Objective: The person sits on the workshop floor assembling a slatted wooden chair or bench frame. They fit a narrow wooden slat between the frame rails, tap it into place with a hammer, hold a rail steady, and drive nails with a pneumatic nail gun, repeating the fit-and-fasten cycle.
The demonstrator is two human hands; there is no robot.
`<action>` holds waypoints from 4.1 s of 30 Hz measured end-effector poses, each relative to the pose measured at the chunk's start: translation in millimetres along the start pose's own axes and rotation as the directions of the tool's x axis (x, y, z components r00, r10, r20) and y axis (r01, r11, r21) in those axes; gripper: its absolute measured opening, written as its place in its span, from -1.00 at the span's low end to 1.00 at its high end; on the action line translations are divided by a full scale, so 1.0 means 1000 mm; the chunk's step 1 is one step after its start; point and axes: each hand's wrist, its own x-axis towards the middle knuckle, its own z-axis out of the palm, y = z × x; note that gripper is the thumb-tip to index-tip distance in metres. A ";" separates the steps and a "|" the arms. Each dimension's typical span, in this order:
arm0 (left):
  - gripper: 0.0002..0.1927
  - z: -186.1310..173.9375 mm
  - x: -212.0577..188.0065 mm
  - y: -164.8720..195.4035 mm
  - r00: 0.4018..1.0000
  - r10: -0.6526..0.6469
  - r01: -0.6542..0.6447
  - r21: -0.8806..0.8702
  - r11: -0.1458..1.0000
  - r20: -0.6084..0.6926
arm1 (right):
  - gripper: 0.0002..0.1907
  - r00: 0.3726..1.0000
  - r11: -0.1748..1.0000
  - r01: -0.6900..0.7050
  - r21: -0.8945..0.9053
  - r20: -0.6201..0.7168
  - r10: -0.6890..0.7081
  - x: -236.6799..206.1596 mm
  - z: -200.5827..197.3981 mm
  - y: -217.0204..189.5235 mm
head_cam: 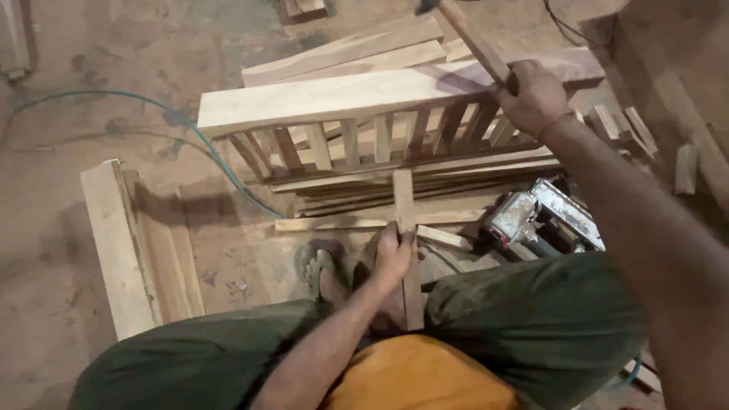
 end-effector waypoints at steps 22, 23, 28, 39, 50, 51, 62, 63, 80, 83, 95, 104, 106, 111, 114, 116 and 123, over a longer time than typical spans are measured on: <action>-0.03 -0.030 0.145 0.263 0.744 0.360 -0.632 0.768 0.107 0.563 | -0.62 0.797 0.653 -0.602 0.459 0.309 0.519 -0.223 -0.036 -0.069; -0.03 -0.028 0.147 0.264 0.761 0.346 -0.611 0.785 0.101 0.548 | -0.60 0.737 0.655 -0.673 0.345 0.385 0.555 -0.252 -0.027 -0.071; -0.06 -0.015 0.161 0.269 0.787 0.314 -0.583 0.806 0.100 0.531 | -0.31 0.782 0.706 -0.597 0.382 0.473 0.405 -0.329 0.042 -0.050; -0.15 -0.015 0.163 0.267 0.763 0.352 -0.615 0.776 0.138 0.542 | -0.57 0.784 0.997 0.047 -0.060 0.621 0.001 -0.251 0.104 -0.089; -0.16 -0.021 0.156 0.258 0.707 0.469 -0.655 0.739 0.154 0.529 | -0.24 0.705 0.764 -0.605 0.226 0.598 0.381 -0.216 0.195 -0.143; -0.15 -0.022 0.156 0.258 0.738 0.429 -0.630 0.760 0.160 0.522 | -0.26 0.685 0.753 -0.626 0.203 0.605 0.407 -0.217 0.196 -0.140; -0.15 -0.031 0.158 0.244 0.686 0.484 -0.676 0.722 0.148 0.543 | -0.52 0.870 0.494 -0.416 0.763 0.177 0.460 -0.225 0.145 -0.087; -0.15 -0.031 0.157 0.244 0.684 0.488 -0.677 0.721 0.149 0.542 | -0.50 0.845 0.443 -0.463 0.768 0.230 0.483 -0.222 0.144 -0.087; -0.14 -0.029 0.172 0.253 0.709 0.401 -0.665 0.738 0.110 0.580 | -0.57 0.774 0.375 -0.596 0.710 0.383 0.504 -0.191 0.172 -0.066; -0.08 -0.041 0.174 0.248 0.745 0.386 -0.624 0.773 0.114 0.544 | -0.53 0.780 0.443 -0.599 0.667 0.364 0.509 -0.184 0.177 -0.073; -0.11 -0.082 0.173 0.239 0.698 0.511 -0.630 0.770 0.103 0.502 | -0.51 0.876 0.581 -0.458 0.673 0.231 0.423 -0.164 0.199 -0.098; -0.12 -0.081 0.168 0.242 0.703 0.523 -0.630 0.764 0.141 0.483 | -0.54 0.826 0.558 -0.552 0.620 0.317 0.465 -0.167 0.198 -0.105; -0.13 -0.081 0.167 0.241 0.717 0.509 -0.619 0.771 0.148 0.477 | -0.54 0.831 0.535 -0.540 0.650 0.310 0.462 -0.170 0.199 -0.105; -0.12 -0.078 0.164 0.243 0.720 0.509 -0.607 0.784 0.131 0.472 | -0.53 0.835 0.554 -0.535 0.638 0.300 0.461 -0.172 0.194 -0.102; -0.12 -0.077 0.162 0.249 0.717 0.509 -0.610 0.782 0.127 0.476 | -0.52 0.850 0.506 -0.504 0.700 0.297 0.436 -0.166 0.176 -0.105; -0.14 -0.078 0.159 0.251 0.745 0.468 -0.604 0.778 0.173 0.474 | -0.52 0.895 0.526 -0.417 0.741 0.234 0.380 -0.160 0.155 -0.108; -0.15 -0.078 0.157 0.253 0.778 0.428 -0.580 0.788 0.205 0.461 | -0.50 0.851 0.187 -0.466 0.865 0.380 0.363 -0.139 0.082 -0.135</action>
